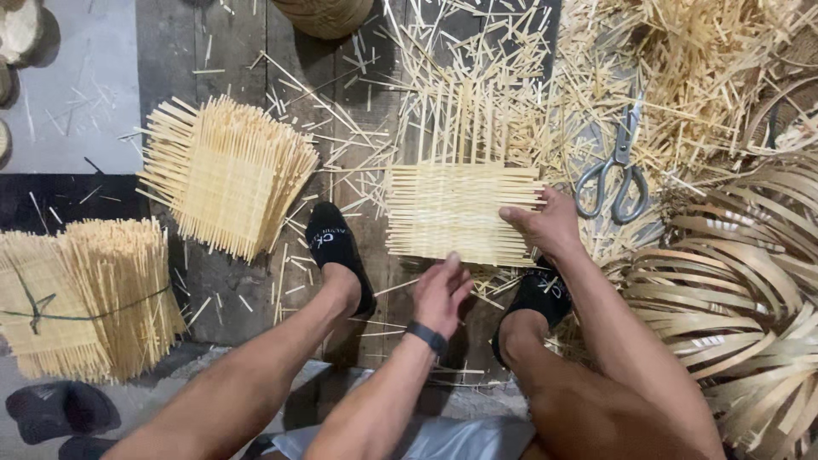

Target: The person sits on the floor and repeatedly assembles small round bamboo trays by placing a woven base on a wooden form, fitting a bamboo ring around the edge, and trimming the excess with shears. Finished trays are stacked nearby.

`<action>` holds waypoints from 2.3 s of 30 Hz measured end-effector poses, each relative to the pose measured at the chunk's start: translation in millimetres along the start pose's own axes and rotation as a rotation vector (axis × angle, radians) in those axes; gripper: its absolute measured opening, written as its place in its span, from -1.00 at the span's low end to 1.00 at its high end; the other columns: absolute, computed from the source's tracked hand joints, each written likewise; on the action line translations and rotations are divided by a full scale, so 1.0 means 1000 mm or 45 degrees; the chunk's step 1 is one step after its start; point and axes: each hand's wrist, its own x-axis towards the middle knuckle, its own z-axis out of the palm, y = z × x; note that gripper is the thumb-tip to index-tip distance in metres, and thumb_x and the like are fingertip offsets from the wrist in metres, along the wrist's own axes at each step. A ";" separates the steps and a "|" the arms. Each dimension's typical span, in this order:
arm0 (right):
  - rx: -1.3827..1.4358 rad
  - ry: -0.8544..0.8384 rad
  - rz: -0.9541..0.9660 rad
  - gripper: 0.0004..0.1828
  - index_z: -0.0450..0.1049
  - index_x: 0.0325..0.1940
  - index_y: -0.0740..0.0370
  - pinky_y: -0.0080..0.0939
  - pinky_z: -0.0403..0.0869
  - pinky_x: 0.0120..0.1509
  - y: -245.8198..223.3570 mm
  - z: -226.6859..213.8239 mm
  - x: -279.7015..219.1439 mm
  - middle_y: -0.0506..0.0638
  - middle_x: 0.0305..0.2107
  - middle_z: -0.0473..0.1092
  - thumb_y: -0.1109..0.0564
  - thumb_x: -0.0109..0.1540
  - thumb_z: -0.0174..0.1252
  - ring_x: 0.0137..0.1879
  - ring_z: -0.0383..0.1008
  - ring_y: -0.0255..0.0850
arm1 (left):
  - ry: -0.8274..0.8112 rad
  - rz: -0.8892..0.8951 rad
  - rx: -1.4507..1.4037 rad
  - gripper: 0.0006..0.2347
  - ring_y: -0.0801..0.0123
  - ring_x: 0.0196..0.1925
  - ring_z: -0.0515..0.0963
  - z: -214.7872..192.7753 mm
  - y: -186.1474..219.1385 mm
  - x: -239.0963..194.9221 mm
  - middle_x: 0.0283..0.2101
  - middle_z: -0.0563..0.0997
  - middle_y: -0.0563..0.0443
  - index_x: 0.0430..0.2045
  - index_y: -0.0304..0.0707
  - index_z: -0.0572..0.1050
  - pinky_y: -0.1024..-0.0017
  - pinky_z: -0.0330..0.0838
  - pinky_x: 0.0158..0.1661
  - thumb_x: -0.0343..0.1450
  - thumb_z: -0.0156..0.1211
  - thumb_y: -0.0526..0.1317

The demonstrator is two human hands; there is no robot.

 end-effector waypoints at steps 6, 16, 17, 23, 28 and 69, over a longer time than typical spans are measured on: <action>-0.006 -0.024 -0.114 -0.55 0.54 0.00 0.36 -0.28 0.59 -0.09 0.003 -0.004 -0.001 0.06 -0.19 0.58 0.27 0.05 0.46 -0.16 0.60 -0.29 | 0.035 -0.035 -0.194 -0.90 0.13 -0.18 0.66 0.005 -0.010 0.019 -0.26 0.62 -0.14 -0.33 -0.34 0.44 0.12 0.63 -0.02 0.39 0.24 -0.41; 0.019 -0.002 -0.022 -0.56 0.55 -0.02 0.35 -0.26 0.61 -0.12 0.003 -0.002 -0.002 0.10 -0.22 0.60 0.27 0.04 0.46 -0.19 0.62 -0.26 | 0.002 0.016 -0.141 -0.90 0.16 -0.19 0.66 0.004 -0.001 0.013 -0.28 0.61 -0.15 -0.34 -0.41 0.42 0.16 0.65 0.00 0.37 0.22 -0.46; 0.021 -0.001 -0.042 -0.56 0.54 -0.03 0.36 -0.26 0.61 -0.12 0.002 -0.002 -0.002 0.10 -0.22 0.59 0.27 0.03 0.46 -0.19 0.61 -0.26 | -0.010 0.015 -0.153 -0.90 0.15 -0.20 0.66 0.005 0.000 0.014 -0.28 0.61 -0.15 -0.34 -0.41 0.42 0.16 0.65 0.00 0.37 0.22 -0.47; -0.003 0.011 -0.038 -0.57 0.55 -0.04 0.36 -0.26 0.61 -0.11 0.002 -0.002 -0.004 0.09 -0.23 0.60 0.26 0.04 0.46 -0.20 0.61 -0.27 | -0.046 0.017 -0.155 -0.89 0.15 -0.20 0.65 0.002 0.000 0.014 -0.28 0.61 -0.15 -0.33 -0.39 0.42 0.15 0.64 -0.01 0.37 0.22 -0.46; 0.005 0.035 -0.077 -0.57 0.55 -0.05 0.38 -0.26 0.58 -0.10 0.011 0.000 0.000 0.08 -0.23 0.59 0.24 0.04 0.47 -0.19 0.59 -0.27 | -0.039 0.018 -0.114 -0.89 0.13 -0.19 0.67 -0.001 0.001 0.019 -0.26 0.63 -0.16 -0.31 -0.43 0.44 0.16 0.64 -0.03 0.36 0.22 -0.46; -0.073 0.889 -0.633 -0.82 0.48 -0.02 0.30 -0.01 0.59 0.11 0.006 -0.351 -0.261 0.07 -0.27 0.47 0.10 0.49 0.13 -0.11 0.57 -0.14 | -0.450 0.255 1.618 -0.75 0.35 -0.34 0.61 0.059 0.012 -0.043 -0.28 0.70 -0.12 -0.15 -0.31 0.64 0.37 0.47 -0.30 0.42 0.27 -0.14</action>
